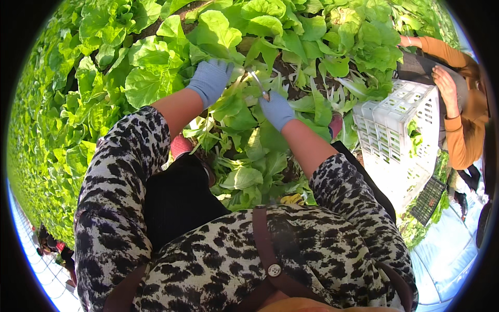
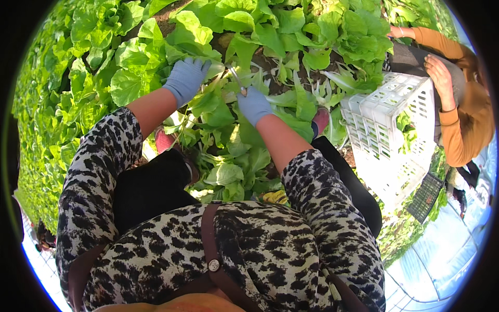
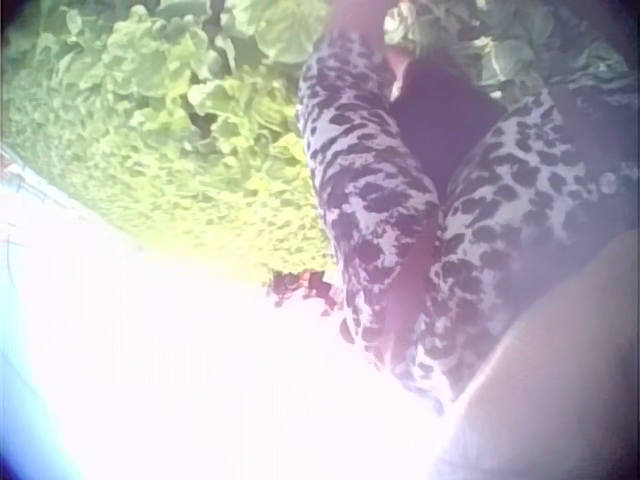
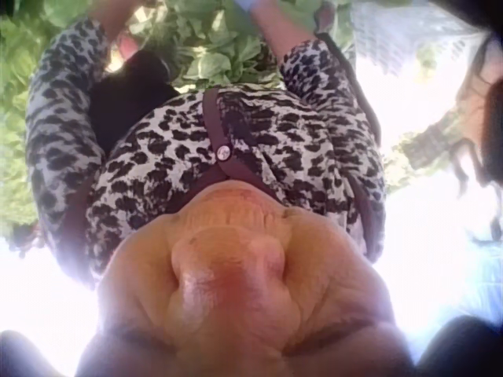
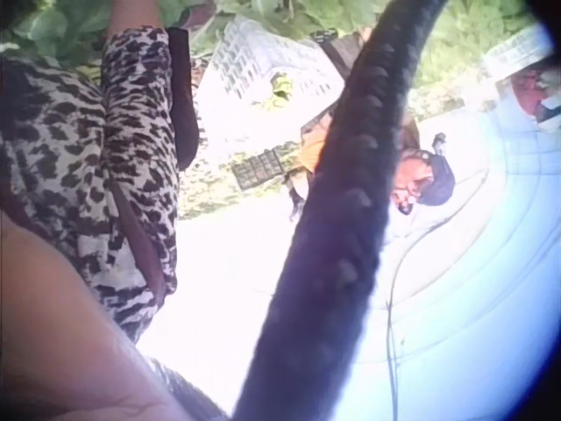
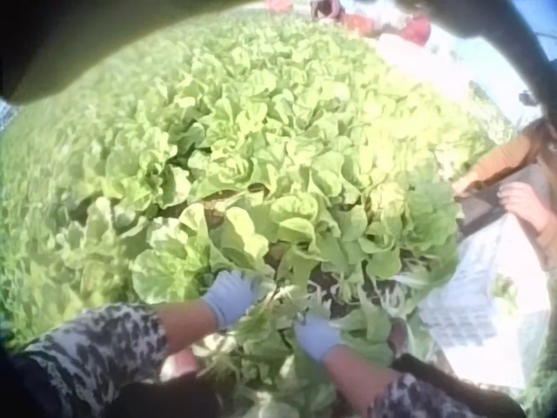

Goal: The person harvests lettuce in a greenhouse using a curved knife. They cut the base of each head, remove outer leaves, and place the trimmed lettuce into a red crate. Other workers are visible nearby doing the same task.

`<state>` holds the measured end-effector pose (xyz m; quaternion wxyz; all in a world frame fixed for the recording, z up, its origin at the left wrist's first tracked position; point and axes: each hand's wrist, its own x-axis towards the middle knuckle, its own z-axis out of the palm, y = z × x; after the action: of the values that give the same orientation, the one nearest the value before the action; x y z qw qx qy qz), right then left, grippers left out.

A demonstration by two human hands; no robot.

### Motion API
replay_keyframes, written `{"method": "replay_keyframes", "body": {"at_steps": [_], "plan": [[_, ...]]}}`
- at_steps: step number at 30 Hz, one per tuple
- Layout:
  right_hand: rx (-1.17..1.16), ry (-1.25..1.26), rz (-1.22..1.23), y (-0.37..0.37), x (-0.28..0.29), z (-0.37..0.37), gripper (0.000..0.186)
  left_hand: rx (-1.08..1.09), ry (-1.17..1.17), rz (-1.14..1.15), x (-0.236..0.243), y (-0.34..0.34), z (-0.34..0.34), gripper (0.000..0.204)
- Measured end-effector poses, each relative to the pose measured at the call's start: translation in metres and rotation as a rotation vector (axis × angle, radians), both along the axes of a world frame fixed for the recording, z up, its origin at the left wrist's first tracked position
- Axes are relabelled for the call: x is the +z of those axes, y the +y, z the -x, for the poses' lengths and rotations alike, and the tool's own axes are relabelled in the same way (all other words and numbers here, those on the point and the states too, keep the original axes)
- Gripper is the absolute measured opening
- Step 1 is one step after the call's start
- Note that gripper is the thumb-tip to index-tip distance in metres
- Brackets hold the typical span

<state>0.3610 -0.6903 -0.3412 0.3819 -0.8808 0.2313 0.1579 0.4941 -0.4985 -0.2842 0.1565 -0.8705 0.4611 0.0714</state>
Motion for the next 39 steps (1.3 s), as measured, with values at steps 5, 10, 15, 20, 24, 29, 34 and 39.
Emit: {"method": "replay_keyframes", "body": {"at_steps": [5, 10, 15, 20, 24, 29, 34, 39], "plan": [[0.141, -0.013, 0.006, -0.004, -0.017, -0.001, 0.035, 0.057, 0.048, 0.036, 0.004, 0.004, 0.008, 0.039], [0.406, 0.012, 0.071, 0.005, -0.040, -0.005, 0.026, 0.170, 0.143, -0.011, 0.010, 0.008, 0.021, 0.049], [0.671, -0.096, 0.170, 0.016, -0.049, 0.000, 0.022, 0.185, 0.164, -0.048, 0.013, 0.005, 0.023, 0.046], [0.772, 0.071, 0.056, 0.013, -0.025, 0.028, 0.022, 0.154, 0.198, -0.009, 0.018, 0.003, 0.022, 0.047], [0.120, 0.221, -0.082, 0.020, 0.021, 0.094, 0.031, 0.169, 0.272, 0.109, 0.040, 0.005, 0.018, 0.045], [-0.349, -0.232, -0.123, -0.045, 0.098, 0.081, 0.037, 0.278, 0.623, 0.677, 0.099, 0.013, 0.030, 0.050], [-0.266, -0.419, -0.824, -0.044, 0.189, 0.050, 0.039, 0.580, 1.333, 0.758, 0.139, 0.020, 0.058, 0.079], [-0.124, -0.349, -0.488, 0.000, 0.236, 0.064, 0.043, 0.064, 0.616, 0.763, 0.143, 0.034, 0.068, 0.096]]}}
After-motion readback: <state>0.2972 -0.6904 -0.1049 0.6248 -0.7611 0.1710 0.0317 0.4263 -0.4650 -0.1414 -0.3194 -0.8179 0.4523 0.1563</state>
